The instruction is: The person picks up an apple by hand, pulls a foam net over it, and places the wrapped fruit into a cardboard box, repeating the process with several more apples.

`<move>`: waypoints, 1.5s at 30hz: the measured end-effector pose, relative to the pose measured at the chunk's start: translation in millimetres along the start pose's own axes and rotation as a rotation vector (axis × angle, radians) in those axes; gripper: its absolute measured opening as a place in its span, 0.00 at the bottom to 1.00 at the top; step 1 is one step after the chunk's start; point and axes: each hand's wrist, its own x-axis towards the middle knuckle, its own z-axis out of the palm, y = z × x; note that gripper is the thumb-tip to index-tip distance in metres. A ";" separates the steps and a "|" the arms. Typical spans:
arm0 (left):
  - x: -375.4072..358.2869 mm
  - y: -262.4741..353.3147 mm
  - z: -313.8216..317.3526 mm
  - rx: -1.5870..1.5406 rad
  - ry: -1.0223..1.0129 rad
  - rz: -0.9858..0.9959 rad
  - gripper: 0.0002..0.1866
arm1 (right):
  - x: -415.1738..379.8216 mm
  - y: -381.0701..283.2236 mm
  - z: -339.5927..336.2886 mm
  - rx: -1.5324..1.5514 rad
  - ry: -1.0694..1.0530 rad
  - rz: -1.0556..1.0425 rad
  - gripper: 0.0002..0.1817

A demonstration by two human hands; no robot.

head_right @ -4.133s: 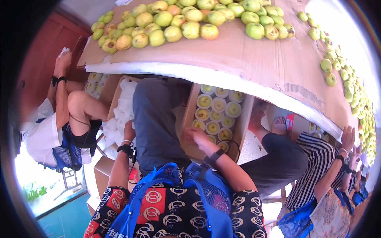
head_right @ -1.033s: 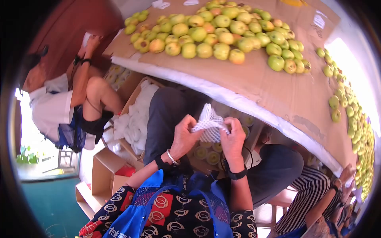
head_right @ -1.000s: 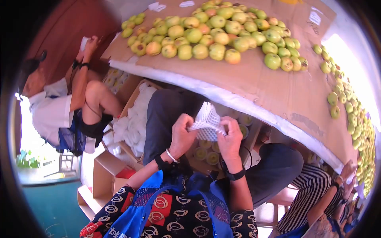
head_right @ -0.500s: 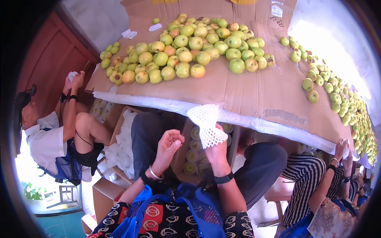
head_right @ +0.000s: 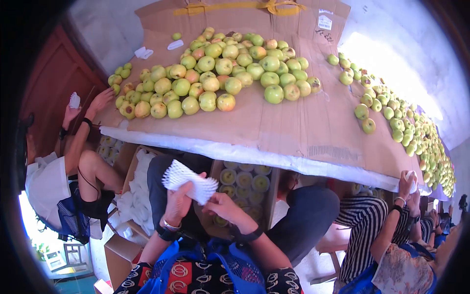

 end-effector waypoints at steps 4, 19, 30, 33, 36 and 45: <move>25.9 55.9 5.2 0.312 0.128 0.199 0.17 | 4.4 -77.2 -44.4 -0.209 0.564 -0.372 0.15; 61.6 49.1 -16.6 1.031 -0.124 0.302 0.12 | 117.3 -206.0 -196.4 -1.204 1.228 -0.021 0.35; 46.4 9.1 -25.6 0.652 -0.194 0.084 0.21 | 56.1 -190.2 -151.6 -0.478 0.757 -0.395 0.32; 37.6 4.5 -20.0 0.662 -0.166 0.060 0.16 | -1.9 -167.3 -114.7 0.004 0.468 -0.436 0.30; 26.7 5.0 -14.2 0.883 -0.163 0.147 0.14 | -39.8 -152.6 -73.6 0.190 0.302 -0.439 0.32; 16.7 -4.6 -13.5 0.855 -0.267 -0.013 0.18 | -49.9 -83.5 -43.0 0.601 0.199 -0.320 0.27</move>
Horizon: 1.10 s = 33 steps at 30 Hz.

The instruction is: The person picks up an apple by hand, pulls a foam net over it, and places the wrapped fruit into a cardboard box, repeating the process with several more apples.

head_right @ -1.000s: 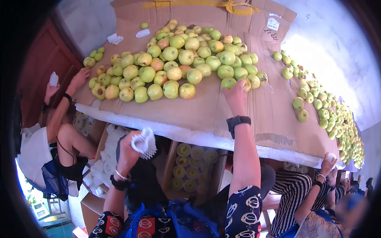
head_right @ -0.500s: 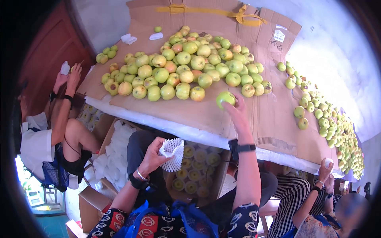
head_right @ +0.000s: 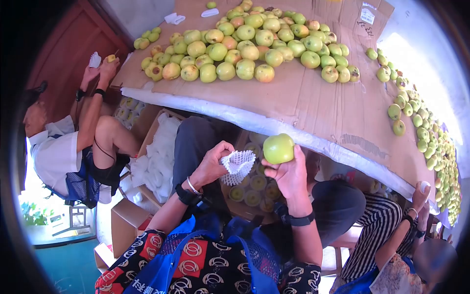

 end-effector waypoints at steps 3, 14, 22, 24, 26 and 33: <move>-0.8 -1.8 1.6 0.056 -0.064 -0.069 0.18 | 1.2 12.0 -1.8 -0.007 0.061 0.092 0.24; 3.5 -11.6 1.7 0.010 -0.178 -0.068 0.21 | 14.7 13.8 -4.3 -0.746 -0.108 -0.070 0.32; 1.8 -9.8 -11.2 -0.357 -0.335 -0.243 0.29 | 8.6 30.2 -17.0 -0.196 -0.262 0.178 0.33; 0.3 -5.6 -11.9 -0.363 -0.336 -0.263 0.30 | 9.4 27.4 -18.5 -0.138 -0.258 0.196 0.34; -0.8 -2.5 -12.1 -0.363 -0.341 -0.284 0.31 | 9.1 27.4 -20.5 -0.077 -0.254 0.208 0.35; -2.9 -7.8 -11.2 -0.326 -0.414 -0.263 0.31 | 11.4 31.3 -15.4 -0.216 -0.270 0.281 0.30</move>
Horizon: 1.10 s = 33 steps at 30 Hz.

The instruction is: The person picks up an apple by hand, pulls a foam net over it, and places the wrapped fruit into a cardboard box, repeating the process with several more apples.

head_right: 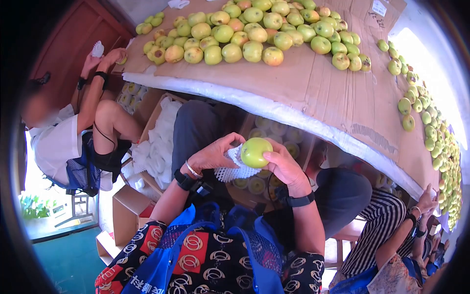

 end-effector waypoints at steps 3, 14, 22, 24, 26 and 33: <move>0.9 -2.4 -0.8 0.119 0.065 0.027 0.29 | 0.7 1.3 -2.8 0.014 0.020 0.034 0.29; 10.9 -11.7 4.6 -0.112 0.260 0.157 0.11 | 22.9 22.5 -2.5 -0.296 0.342 -0.391 0.29; 17.1 -14.1 9.2 -0.164 0.371 0.087 0.08 | 28.9 28.3 9.1 -0.106 0.260 -0.327 0.31; 18.7 -18.3 9.4 -0.093 0.380 0.227 0.04 | 27.7 29.3 9.5 -0.126 0.277 -0.314 0.31; 20.5 -20.4 7.4 -0.088 0.403 0.221 0.03 | 29.4 30.0 7.2 -0.408 0.328 -0.349 0.33; 19.3 -15.2 8.5 0.129 0.594 0.358 0.02 | 29.8 30.5 0.3 -0.794 0.403 -0.399 0.40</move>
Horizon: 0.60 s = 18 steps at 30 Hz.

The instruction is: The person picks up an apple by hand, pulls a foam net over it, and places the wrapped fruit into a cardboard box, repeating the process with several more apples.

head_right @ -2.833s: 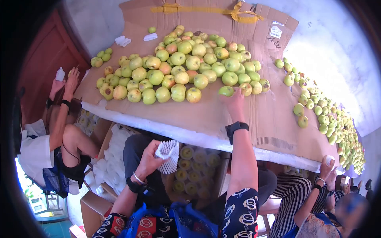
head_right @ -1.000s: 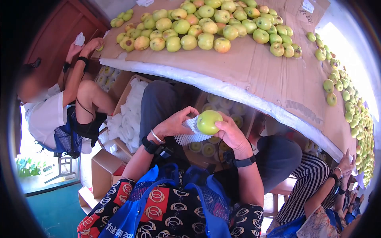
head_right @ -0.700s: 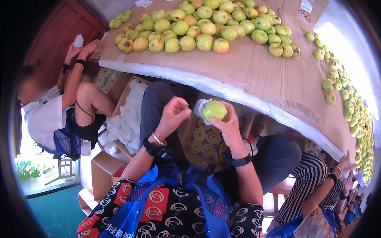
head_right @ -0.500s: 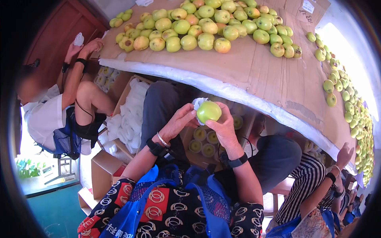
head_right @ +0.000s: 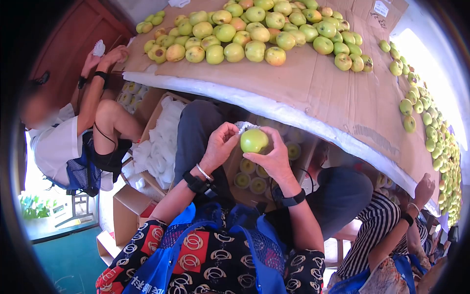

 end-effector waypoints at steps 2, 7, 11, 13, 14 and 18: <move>-4.4 12.9 2.6 0.122 0.019 0.086 0.02 | -0.3 -4.3 0.7 -0.101 0.035 0.009 0.42; -5.9 12.1 3.7 0.459 0.028 0.453 0.04 | 0.0 -10.5 -5.1 -0.350 0.127 -0.029 0.45; -11.4 8.6 2.0 0.245 -0.205 0.126 0.03 | 3.7 -20.1 -10.4 -0.511 0.182 -0.051 0.45; -10.5 -1.4 2.4 0.080 -0.222 -0.035 0.03 | 4.7 -22.2 -7.3 -0.533 0.205 -0.131 0.44; -7.3 -6.7 2.1 -0.108 -0.225 -0.032 0.03 | 3.9 -22.8 -5.1 -0.556 0.229 -0.210 0.42; -5.2 -11.1 2.8 -0.652 -0.311 -0.318 0.05 | 3.7 -18.1 6.7 -0.586 0.267 -0.227 0.39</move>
